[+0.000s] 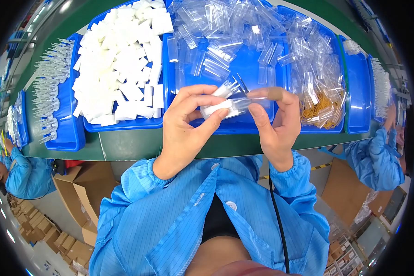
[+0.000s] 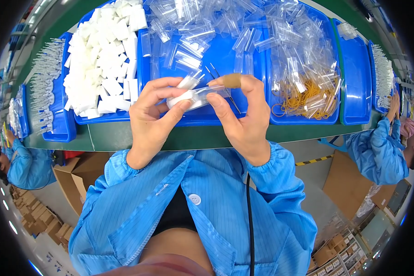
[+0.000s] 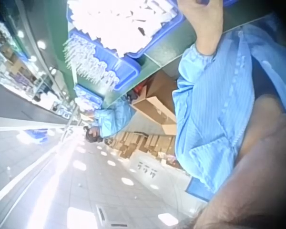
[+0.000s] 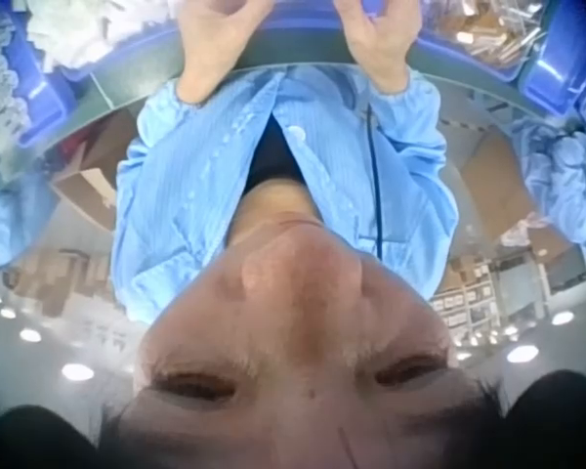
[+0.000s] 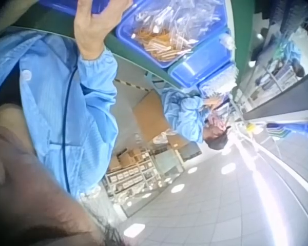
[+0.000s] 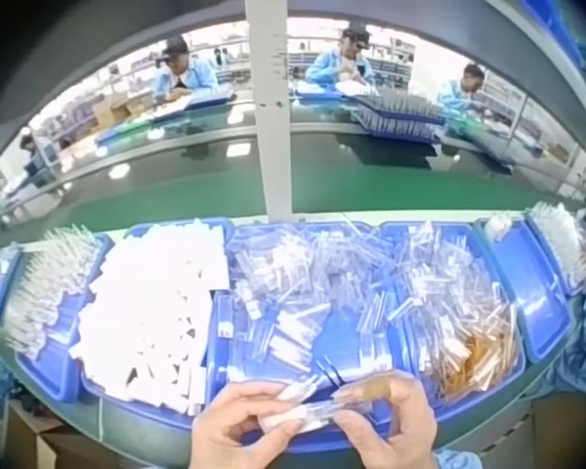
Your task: The person assembles parts by fitting plastic components and foam blocks together by hand, fastens the bundle with a rubber band, and aligns the pins with tweezers before placing the assembly onto a tray.
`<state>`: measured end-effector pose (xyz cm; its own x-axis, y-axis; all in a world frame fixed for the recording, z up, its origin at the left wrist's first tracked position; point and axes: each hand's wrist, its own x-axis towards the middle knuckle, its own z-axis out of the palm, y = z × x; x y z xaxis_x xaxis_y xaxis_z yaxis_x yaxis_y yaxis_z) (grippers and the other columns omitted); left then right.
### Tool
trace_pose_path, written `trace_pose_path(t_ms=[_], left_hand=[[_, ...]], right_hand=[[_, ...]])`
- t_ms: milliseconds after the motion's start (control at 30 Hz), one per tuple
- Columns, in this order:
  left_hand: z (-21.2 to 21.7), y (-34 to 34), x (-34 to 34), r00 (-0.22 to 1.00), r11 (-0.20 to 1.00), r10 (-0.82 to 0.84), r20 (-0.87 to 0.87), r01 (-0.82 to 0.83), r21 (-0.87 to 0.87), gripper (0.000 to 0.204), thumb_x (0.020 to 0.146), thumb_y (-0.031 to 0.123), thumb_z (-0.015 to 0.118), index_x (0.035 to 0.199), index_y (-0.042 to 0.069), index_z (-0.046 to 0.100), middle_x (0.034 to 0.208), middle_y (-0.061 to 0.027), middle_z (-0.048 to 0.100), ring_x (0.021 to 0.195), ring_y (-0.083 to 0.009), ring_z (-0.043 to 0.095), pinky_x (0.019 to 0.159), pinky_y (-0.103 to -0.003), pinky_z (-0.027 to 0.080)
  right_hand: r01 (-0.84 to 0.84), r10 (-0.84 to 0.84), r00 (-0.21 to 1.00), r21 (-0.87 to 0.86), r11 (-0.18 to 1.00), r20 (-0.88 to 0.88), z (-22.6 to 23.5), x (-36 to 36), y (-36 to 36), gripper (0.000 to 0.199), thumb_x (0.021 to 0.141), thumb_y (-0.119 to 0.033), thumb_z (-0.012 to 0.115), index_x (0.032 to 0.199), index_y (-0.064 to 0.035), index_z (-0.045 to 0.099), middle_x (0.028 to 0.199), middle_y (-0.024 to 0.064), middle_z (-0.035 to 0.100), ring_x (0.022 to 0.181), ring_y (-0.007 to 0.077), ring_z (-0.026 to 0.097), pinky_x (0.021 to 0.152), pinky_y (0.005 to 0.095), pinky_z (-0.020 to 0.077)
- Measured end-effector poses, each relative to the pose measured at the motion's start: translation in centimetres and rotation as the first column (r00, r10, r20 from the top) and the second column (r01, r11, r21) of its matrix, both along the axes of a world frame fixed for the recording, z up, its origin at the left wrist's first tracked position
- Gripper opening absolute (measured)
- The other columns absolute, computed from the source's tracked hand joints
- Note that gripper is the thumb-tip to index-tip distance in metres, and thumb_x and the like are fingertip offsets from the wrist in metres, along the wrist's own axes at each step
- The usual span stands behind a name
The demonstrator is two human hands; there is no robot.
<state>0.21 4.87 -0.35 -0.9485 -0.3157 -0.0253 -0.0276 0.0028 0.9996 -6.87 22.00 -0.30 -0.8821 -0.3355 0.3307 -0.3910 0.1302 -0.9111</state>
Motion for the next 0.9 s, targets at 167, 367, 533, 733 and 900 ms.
trace_pose_path(t_ms=[167, 367, 533, 733, 900], left_hand=[[-0.1, 0.1, 0.0, 1.000, 1.000, 0.005, -0.025, -0.005, 0.011, 0.020, 0.084, 0.003, 0.075, 0.103, 0.001, 0.070, 0.122, -0.0104, 0.056, 0.104, -0.0190, 0.064, 0.082, -0.028, 0.059], [-0.4, 0.0, 0.2, 0.999, 0.990, -0.016, -0.049, 0.023, 0.139, 0.016, 0.089, 0.005, 0.071, 0.104, 0.000, 0.070, 0.120, -0.0104, 0.056, 0.102, -0.0175, 0.064, 0.081, -0.027, 0.058], [-0.5, 0.4, 0.5, 0.997, 1.000, 0.012, -0.071, -0.011, 0.023, 0.016, 0.087, 0.006, 0.074, 0.102, 0.002, 0.072, 0.120, -0.0110, 0.058, 0.100, -0.0183, 0.064, 0.078, -0.027, 0.055], [-0.4, 0.2, 0.4, 0.983, 0.956, -0.044, -0.179, -0.011, -0.295, 0.019, 0.080, 0.004, 0.077, 0.098, 0.005, 0.073, 0.117, -0.0118, 0.061, 0.100, -0.0233, 0.064, 0.079, -0.031, 0.053], [0.1, 0.3, 0.4, 0.979, 0.942, -0.043, -0.199, -0.027, -0.335, 0.020, 0.078, 0.005, 0.078, 0.097, 0.004, 0.074, 0.115, -0.0114, 0.062, 0.099, -0.0225, 0.064, 0.078, -0.030, 0.053]], right_hand=[[0.019, -0.015, 0.997, -0.049, 0.999, 0.077, 0.4, 0.2, 0.0, 0.028, 0.089, -0.008, 0.072, 0.110, -0.0007, 0.055, 0.104, 0.0111, 0.066, 0.097, 0.0168, 0.062, 0.088, 0.0300, 0.0476], [0.022, 0.051, 0.922, -0.183, 0.983, 0.385, 0.6, 0.4, -0.2, 0.032, 0.089, -0.007, 0.071, 0.113, 0.0005, 0.052, 0.104, 0.0129, 0.065, 0.099, 0.0165, 0.061, 0.092, 0.0296, 0.0460], [0.053, -0.004, 0.967, -0.185, 0.981, 0.257, -0.5, 1.4, -0.5, 0.032, 0.090, -0.008, 0.071, 0.114, 0.0010, 0.052, 0.105, 0.0128, 0.065, 0.099, 0.0168, 0.062, 0.092, 0.0299, 0.0463], [0.026, -0.012, 0.992, -0.110, 0.994, 0.122, -0.8, 1.4, -0.1, 0.032, 0.090, -0.009, 0.071, 0.114, 0.0013, 0.053, 0.107, 0.0125, 0.064, 0.099, 0.0175, 0.062, 0.090, 0.0312, 0.0478], [0.044, -0.019, 0.982, -0.129, 0.991, 0.188, -0.3, 1.3, -0.1, 0.032, 0.090, -0.009, 0.072, 0.113, 0.0005, 0.054, 0.105, 0.0111, 0.065, 0.098, 0.0164, 0.062, 0.089, 0.0303, 0.0480]])
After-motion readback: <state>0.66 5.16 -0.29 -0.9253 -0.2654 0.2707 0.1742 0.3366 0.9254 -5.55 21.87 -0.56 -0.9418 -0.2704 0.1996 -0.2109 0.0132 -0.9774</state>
